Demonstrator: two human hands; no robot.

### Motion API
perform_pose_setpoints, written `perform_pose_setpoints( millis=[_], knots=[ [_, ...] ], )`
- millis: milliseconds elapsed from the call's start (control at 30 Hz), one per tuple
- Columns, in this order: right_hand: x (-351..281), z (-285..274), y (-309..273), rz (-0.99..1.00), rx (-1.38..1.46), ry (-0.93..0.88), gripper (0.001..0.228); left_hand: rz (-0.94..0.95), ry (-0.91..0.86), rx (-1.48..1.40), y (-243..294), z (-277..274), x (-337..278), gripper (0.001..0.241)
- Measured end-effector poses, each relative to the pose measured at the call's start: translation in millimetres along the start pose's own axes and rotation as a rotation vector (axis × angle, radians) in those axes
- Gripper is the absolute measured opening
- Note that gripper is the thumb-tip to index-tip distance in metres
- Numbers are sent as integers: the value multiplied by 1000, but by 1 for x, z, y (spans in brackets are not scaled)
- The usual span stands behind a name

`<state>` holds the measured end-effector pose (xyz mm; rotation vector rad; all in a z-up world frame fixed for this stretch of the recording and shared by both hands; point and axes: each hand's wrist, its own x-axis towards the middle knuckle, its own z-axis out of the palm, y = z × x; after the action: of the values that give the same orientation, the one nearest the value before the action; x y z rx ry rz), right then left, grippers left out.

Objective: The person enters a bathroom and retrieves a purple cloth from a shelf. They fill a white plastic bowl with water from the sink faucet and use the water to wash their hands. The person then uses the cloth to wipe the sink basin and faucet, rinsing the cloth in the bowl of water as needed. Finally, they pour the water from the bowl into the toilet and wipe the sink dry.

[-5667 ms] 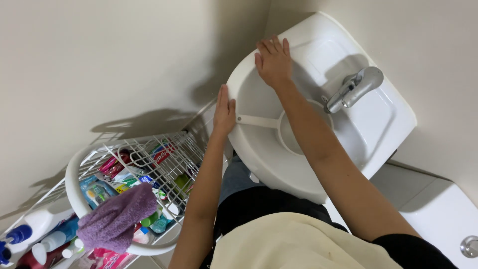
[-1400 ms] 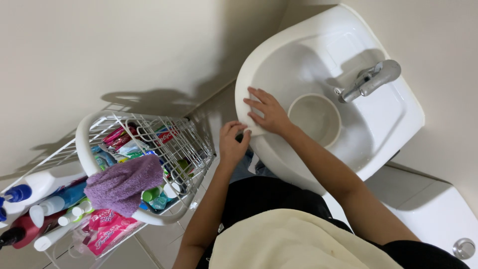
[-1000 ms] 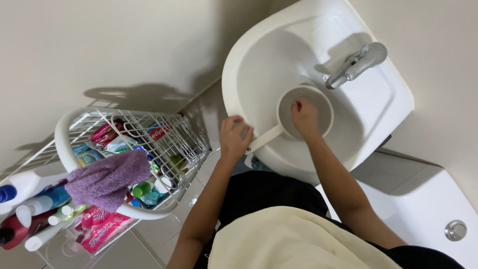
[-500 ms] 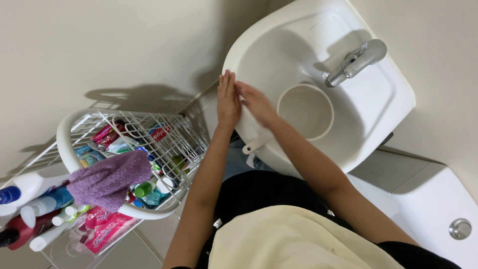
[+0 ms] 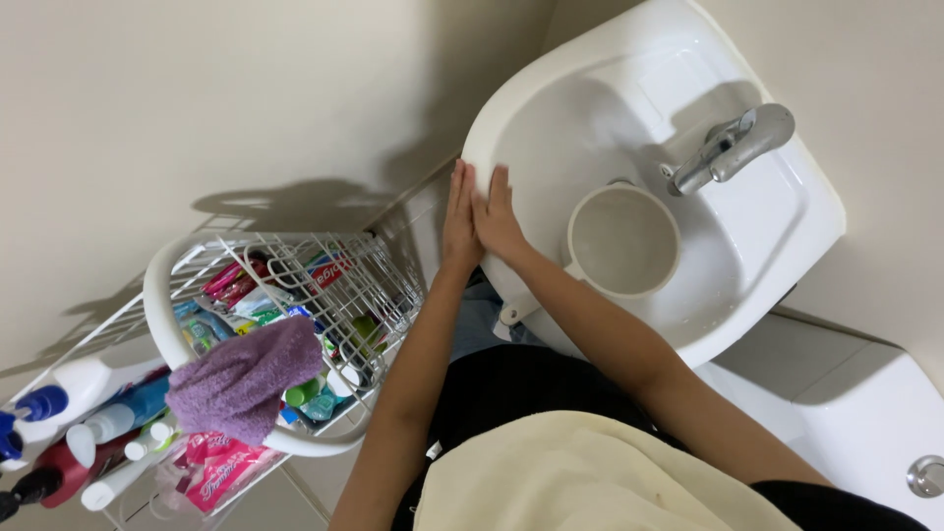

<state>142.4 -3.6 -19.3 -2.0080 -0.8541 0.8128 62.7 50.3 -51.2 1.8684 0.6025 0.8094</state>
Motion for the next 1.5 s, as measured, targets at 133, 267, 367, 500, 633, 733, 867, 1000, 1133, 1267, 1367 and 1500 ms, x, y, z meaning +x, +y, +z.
perform_pose_setpoints(
  millis=[133,267,367,500,633,733,867,1000,1133,1267,1367,1500],
  knots=[
    [-2,-13,0,124,104,-119,90,-50,-58,45,-13,-1,13,53],
    [15,-8,4,197,126,-65,98,-75,-103,187,-7,-1,18,60],
    [16,-16,55,79,67,82,70,-70,-96,347,-9,7,11,62],
    [-37,-95,31,-94,248,134,31,56,-235,766,60,7,-18,45],
    [-70,-145,69,-221,14,412,17,73,-547,637,87,48,-54,66],
    [-86,-162,101,-59,-89,485,16,-6,-814,656,68,83,-72,87],
    [-96,-163,112,80,-113,450,20,70,-773,688,74,71,-48,54],
    [-97,-163,109,124,-181,444,19,177,-757,739,69,50,-16,48],
    [-79,-170,117,113,-173,430,20,249,-727,804,59,38,20,43],
    [-40,-167,129,199,-248,361,22,331,-637,843,52,28,61,45],
    [-11,-162,138,225,-248,319,26,405,-559,830,39,32,82,46],
    [11,-158,124,369,-244,258,26,414,-370,770,37,37,93,51]
  ],
)
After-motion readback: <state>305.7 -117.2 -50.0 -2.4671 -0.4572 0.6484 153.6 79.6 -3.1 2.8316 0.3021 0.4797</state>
